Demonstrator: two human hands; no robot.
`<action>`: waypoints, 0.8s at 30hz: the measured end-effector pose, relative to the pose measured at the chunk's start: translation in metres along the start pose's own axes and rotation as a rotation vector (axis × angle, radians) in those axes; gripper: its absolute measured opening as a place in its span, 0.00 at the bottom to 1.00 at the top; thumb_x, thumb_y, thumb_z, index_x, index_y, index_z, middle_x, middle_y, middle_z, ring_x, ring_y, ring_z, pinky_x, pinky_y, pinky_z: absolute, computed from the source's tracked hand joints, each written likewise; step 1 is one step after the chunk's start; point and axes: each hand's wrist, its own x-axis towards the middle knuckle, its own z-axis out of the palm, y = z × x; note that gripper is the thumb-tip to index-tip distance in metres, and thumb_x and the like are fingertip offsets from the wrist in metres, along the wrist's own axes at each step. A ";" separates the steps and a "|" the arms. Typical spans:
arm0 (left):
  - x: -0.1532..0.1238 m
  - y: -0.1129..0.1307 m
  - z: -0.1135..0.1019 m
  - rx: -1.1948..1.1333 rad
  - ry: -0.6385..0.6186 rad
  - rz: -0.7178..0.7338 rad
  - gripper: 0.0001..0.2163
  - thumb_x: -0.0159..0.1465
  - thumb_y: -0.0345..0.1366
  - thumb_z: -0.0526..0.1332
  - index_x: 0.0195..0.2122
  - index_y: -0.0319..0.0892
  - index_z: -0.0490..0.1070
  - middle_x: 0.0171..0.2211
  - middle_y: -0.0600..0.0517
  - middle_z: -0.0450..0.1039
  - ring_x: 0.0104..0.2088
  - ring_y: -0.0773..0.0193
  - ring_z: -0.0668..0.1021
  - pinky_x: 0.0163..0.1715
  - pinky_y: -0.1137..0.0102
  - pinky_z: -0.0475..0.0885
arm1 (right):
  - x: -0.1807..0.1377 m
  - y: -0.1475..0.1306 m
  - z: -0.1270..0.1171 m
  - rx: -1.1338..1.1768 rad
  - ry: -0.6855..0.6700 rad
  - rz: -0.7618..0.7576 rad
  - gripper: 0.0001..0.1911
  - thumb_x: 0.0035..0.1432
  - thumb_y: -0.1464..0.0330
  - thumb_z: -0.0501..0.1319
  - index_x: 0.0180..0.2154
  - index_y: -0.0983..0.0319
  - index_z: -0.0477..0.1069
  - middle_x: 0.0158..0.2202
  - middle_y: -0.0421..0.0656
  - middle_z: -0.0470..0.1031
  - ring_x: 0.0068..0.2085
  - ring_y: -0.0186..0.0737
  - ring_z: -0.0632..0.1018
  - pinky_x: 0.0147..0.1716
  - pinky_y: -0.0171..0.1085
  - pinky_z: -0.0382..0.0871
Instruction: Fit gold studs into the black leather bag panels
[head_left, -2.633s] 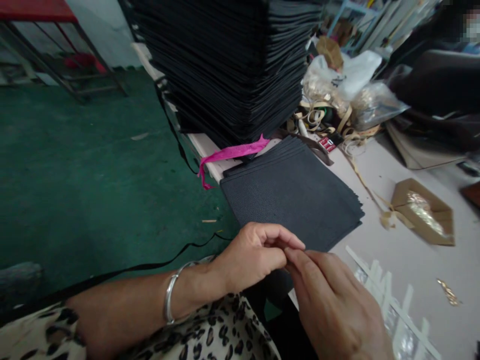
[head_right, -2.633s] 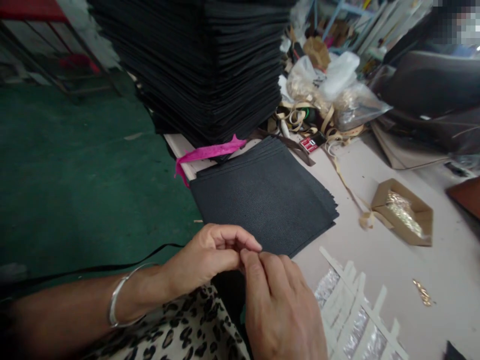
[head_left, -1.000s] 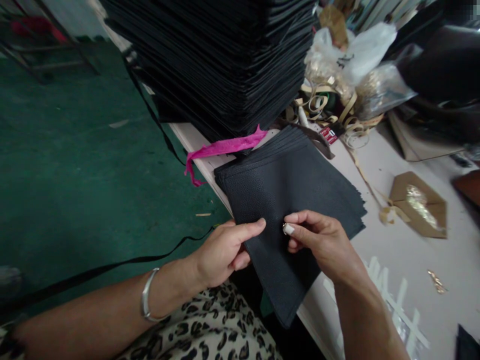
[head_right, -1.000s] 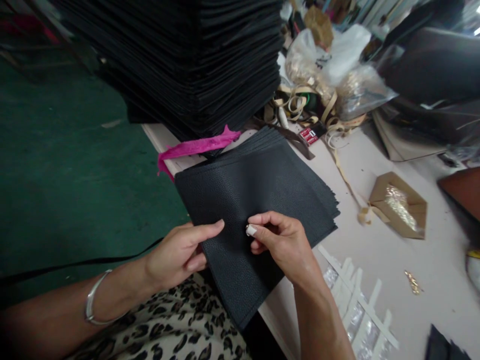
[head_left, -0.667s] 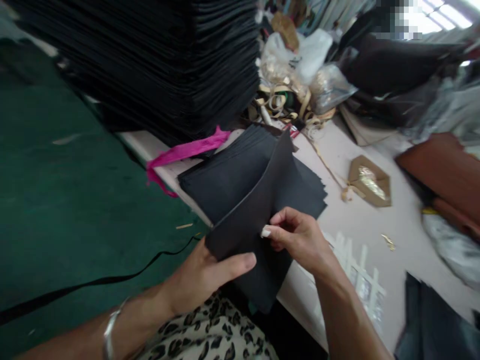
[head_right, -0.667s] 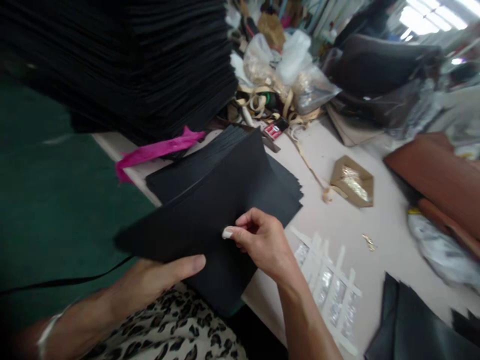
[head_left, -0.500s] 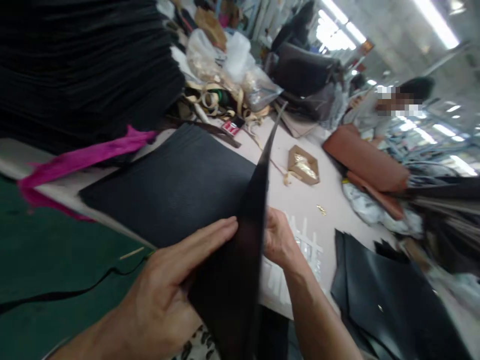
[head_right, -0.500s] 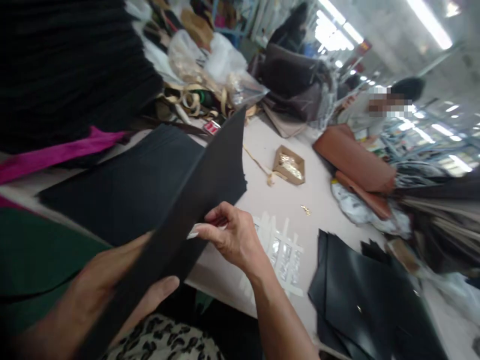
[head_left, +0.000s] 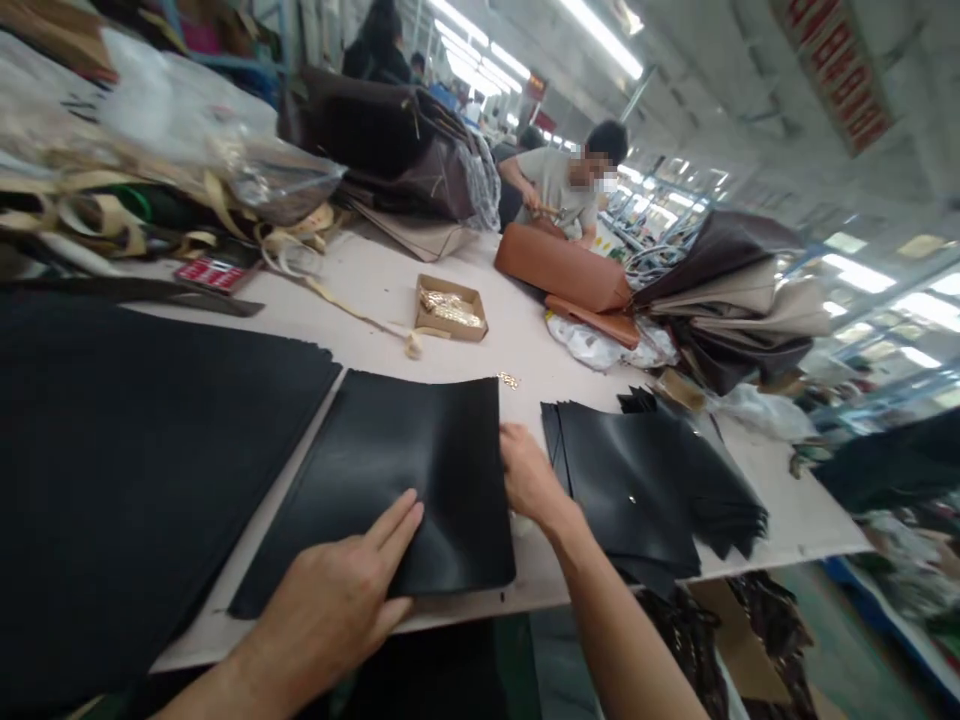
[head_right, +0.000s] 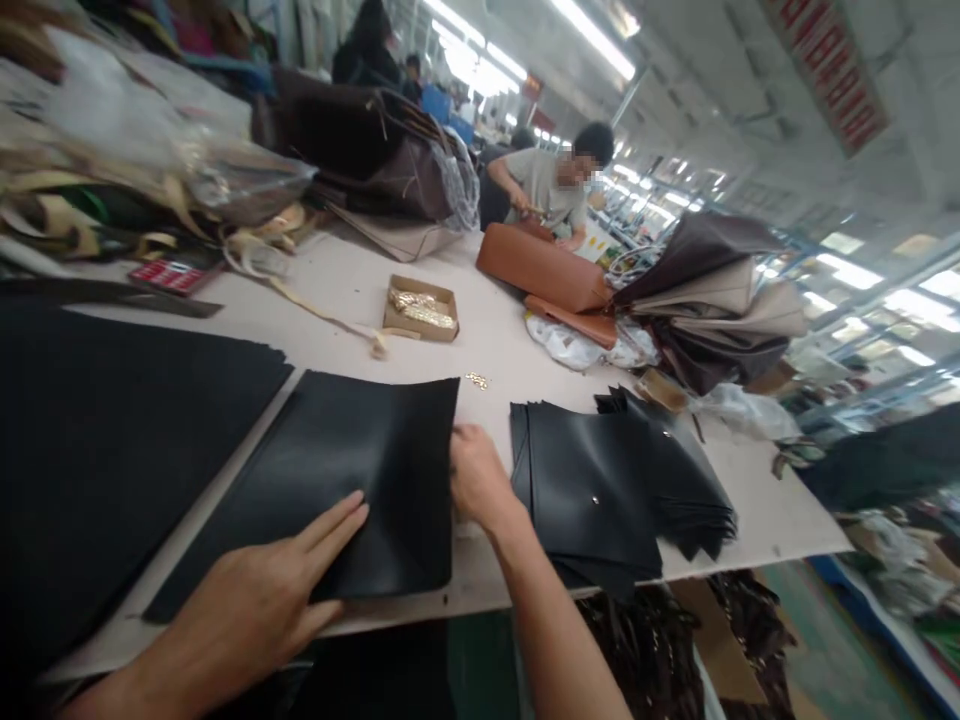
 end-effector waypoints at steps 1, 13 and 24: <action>-0.002 0.000 0.001 0.011 0.015 0.022 0.29 0.57 0.30 0.58 0.62 0.37 0.67 0.66 0.44 0.59 0.45 0.49 0.82 0.41 0.59 0.81 | 0.002 0.014 -0.001 -0.028 0.023 0.042 0.16 0.61 0.74 0.57 0.50 0.62 0.75 0.49 0.49 0.78 0.50 0.45 0.76 0.53 0.41 0.67; -0.009 -0.004 0.004 0.055 0.303 0.157 0.23 0.65 0.46 0.57 0.54 0.34 0.73 0.59 0.39 0.70 0.41 0.56 0.84 0.36 0.66 0.81 | 0.080 0.085 -0.006 -0.382 -0.051 0.181 0.18 0.66 0.70 0.53 0.52 0.65 0.75 0.48 0.53 0.78 0.51 0.47 0.77 0.54 0.39 0.65; -0.009 -0.004 0.007 -0.032 0.317 0.124 0.20 0.66 0.41 0.57 0.53 0.33 0.73 0.58 0.39 0.71 0.39 0.57 0.83 0.34 0.65 0.81 | 0.133 0.091 -0.005 -0.568 -0.235 0.301 0.14 0.58 0.71 0.58 0.41 0.65 0.81 0.38 0.56 0.82 0.42 0.52 0.82 0.40 0.39 0.71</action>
